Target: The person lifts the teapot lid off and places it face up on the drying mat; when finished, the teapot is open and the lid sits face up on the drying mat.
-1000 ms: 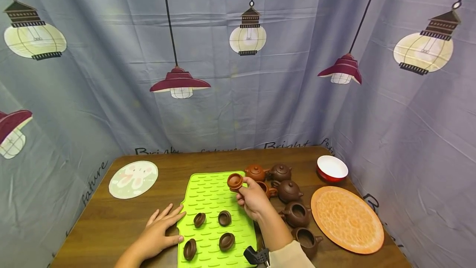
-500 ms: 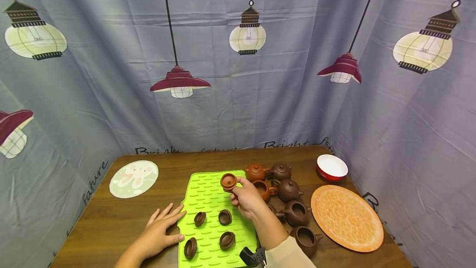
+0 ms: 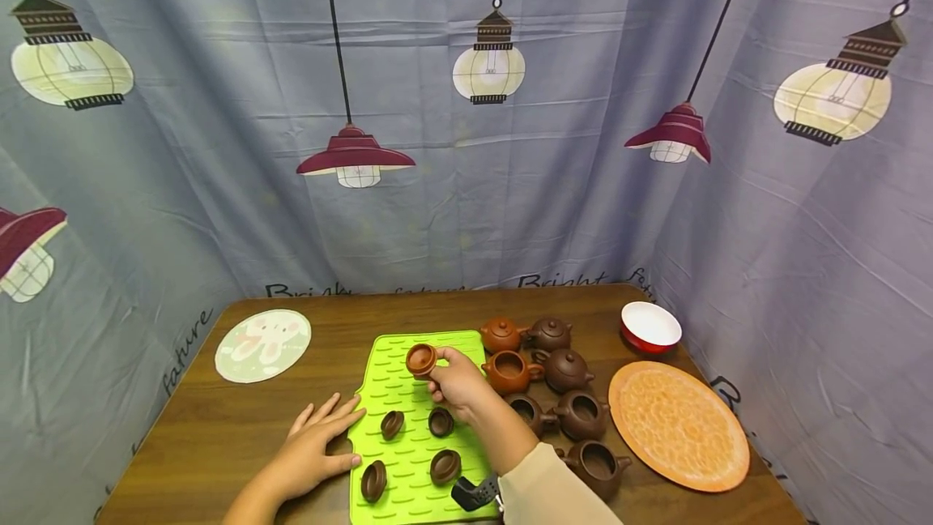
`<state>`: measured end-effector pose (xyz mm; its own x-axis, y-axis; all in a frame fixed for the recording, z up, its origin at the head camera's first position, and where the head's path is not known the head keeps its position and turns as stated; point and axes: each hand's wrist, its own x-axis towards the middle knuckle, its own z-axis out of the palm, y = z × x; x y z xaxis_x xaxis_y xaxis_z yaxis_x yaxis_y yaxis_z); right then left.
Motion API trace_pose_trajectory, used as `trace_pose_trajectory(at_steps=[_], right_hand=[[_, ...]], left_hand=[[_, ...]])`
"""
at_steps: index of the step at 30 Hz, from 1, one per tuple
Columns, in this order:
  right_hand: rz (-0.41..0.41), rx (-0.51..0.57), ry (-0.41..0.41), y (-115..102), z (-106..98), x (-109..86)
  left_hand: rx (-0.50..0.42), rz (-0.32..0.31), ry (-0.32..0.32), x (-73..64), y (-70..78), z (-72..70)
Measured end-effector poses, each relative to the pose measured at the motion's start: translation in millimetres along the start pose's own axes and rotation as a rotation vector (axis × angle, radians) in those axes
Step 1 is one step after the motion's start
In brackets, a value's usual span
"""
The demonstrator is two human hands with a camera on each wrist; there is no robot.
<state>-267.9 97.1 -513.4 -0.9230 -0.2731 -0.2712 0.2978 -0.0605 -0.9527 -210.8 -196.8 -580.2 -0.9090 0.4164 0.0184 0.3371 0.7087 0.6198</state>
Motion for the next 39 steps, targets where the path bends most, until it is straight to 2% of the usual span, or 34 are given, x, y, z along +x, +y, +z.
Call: trace_pose_trajectory(at_steps=[8,16,21,30,39], right_hand=[[0.033,-0.123,0.004,10.9,19.3,12.0],[0.039,-0.319,0.021,9.9,29.8,16.8],[0.077,-0.39,0.022,7.1,35.3,18.1],[0.081,-0.405,0.051,10.9,46.6,17.6],[0.103,-0.388,0.075,9.8,42.6,18.1]], left_hand=[[0.005,-0.003,-0.001,0.8,0.7,-1.3],[-0.002,-0.004,-0.003,0.2,-0.4,0.1],[-0.006,0.001,-0.001,0.5,-0.4,-0.5],[-0.001,0.005,-0.004,-0.3,-2.7,2.1],[-0.003,0.002,-0.008,0.8,-2.1,0.6]])
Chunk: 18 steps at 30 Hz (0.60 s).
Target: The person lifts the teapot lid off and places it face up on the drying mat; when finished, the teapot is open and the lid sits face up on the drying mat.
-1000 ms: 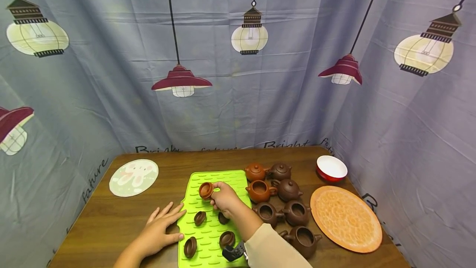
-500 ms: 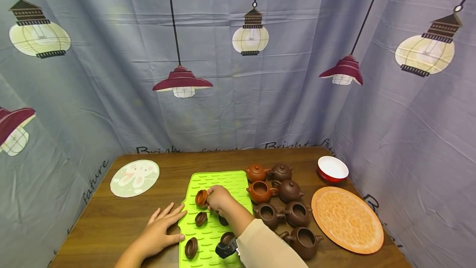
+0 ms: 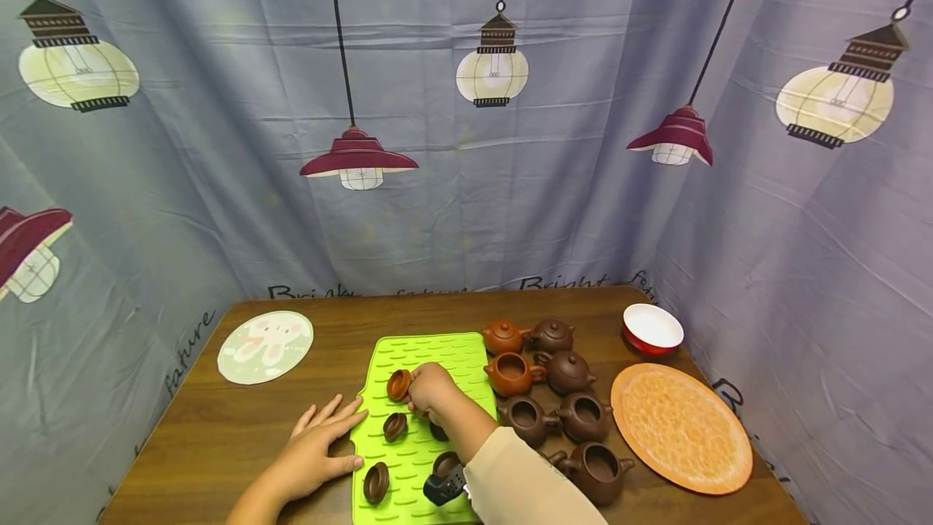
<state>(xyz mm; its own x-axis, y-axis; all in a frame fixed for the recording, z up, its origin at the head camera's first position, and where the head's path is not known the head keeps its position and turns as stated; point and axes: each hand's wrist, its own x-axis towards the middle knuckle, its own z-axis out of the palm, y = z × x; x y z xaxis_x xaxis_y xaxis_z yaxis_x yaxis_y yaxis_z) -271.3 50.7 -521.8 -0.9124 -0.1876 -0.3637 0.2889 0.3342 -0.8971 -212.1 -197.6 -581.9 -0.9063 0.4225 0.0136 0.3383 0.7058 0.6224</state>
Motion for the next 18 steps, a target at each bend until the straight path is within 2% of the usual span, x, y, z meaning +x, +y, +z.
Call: trace_pose_trajectory(at_steps=[10,18], right_hand=[[0.01,0.0,-0.05,0.5,-4.1,0.3],[0.02,-0.012,-0.049,2.2,-4.0,2.4]], left_hand=[[0.006,-0.001,0.004,0.3,2.7,-2.3],[0.009,-0.004,0.005,-0.9,3.7,-1.9]])
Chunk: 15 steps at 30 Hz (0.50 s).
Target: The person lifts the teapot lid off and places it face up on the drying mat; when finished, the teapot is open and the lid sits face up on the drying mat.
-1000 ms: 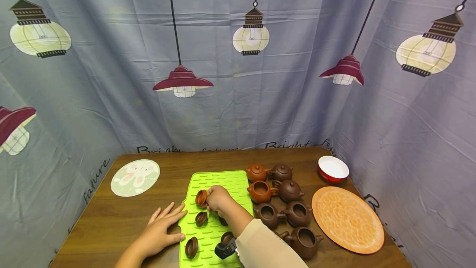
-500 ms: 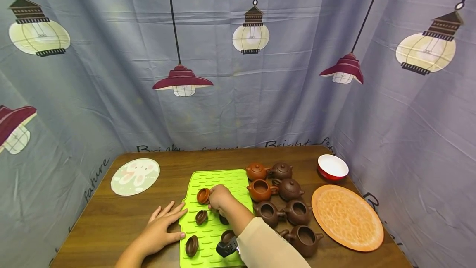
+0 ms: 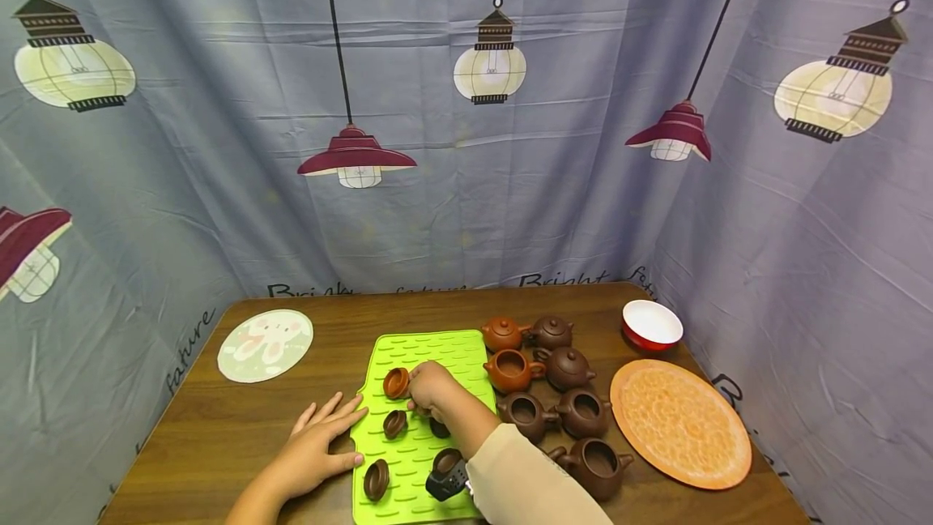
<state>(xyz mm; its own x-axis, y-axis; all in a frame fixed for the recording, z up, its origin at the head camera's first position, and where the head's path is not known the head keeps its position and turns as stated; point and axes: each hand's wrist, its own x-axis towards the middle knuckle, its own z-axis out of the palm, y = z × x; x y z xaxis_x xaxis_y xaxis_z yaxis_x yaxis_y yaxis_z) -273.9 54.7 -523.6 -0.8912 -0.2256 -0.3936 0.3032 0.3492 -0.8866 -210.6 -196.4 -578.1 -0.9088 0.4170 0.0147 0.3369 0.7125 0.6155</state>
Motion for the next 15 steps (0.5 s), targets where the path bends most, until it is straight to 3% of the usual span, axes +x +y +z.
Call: trace_pose_trajectory(at_steps=[15], right_hand=[[-0.011,0.056,-0.021,2.4,-1.9,0.1]], left_hand=[[-0.011,0.0,0.005,-0.4,0.1,0.6]])
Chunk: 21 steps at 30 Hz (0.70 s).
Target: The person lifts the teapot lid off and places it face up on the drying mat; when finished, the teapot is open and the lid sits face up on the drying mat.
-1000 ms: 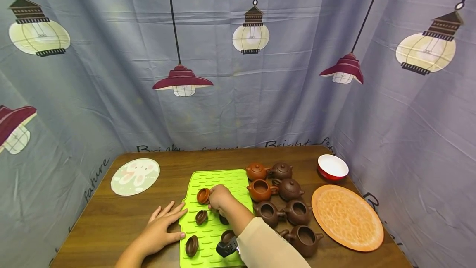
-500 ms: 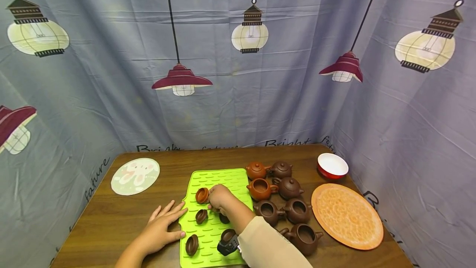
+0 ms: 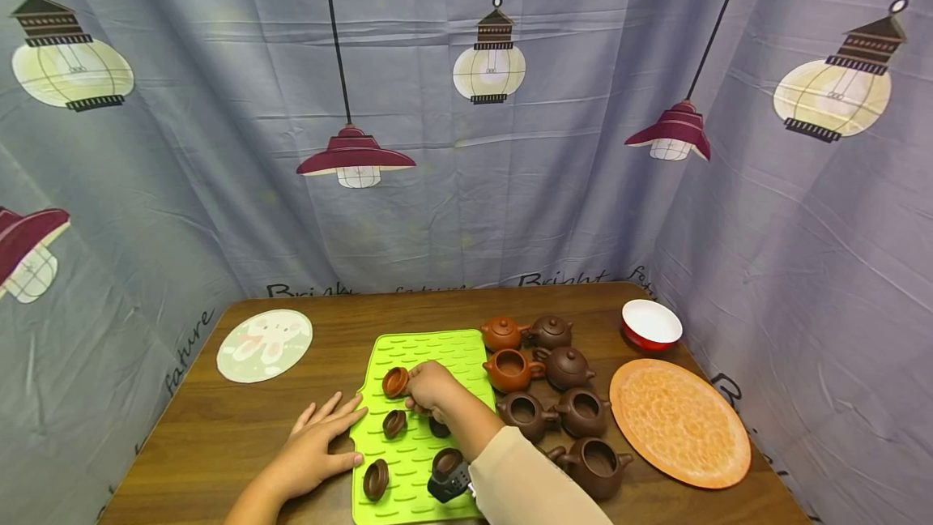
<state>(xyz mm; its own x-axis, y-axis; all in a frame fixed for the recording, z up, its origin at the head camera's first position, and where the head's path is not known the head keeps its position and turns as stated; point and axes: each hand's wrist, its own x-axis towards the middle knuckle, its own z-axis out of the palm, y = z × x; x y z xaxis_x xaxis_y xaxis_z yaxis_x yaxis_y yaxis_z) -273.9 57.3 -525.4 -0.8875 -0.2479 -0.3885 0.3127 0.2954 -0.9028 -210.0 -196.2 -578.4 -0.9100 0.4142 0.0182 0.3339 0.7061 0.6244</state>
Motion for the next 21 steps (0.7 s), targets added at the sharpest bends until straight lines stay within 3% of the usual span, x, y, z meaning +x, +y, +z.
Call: trace_pose_trajectory(at_steps=[6,11,16,21], right_hand=[[-0.013,0.054,0.023,-1.3,-0.6,-5.2],[-0.079,0.123,0.053,-5.1,-8.4,-13.2],[-0.161,0.098,0.093,-12.1,-36.0,-25.5],[-0.223,-0.02,0.227,-12.6,-76.2,-36.4]], left_hand=[[0.024,-0.003,-0.007,1.0,-2.8,0.9],[0.038,-0.003,0.005,0.6,-3.7,1.9],[0.032,0.002,0.005,0.8,-3.2,1.9],[0.04,0.007,0.008,1.2,-2.8,0.7]])
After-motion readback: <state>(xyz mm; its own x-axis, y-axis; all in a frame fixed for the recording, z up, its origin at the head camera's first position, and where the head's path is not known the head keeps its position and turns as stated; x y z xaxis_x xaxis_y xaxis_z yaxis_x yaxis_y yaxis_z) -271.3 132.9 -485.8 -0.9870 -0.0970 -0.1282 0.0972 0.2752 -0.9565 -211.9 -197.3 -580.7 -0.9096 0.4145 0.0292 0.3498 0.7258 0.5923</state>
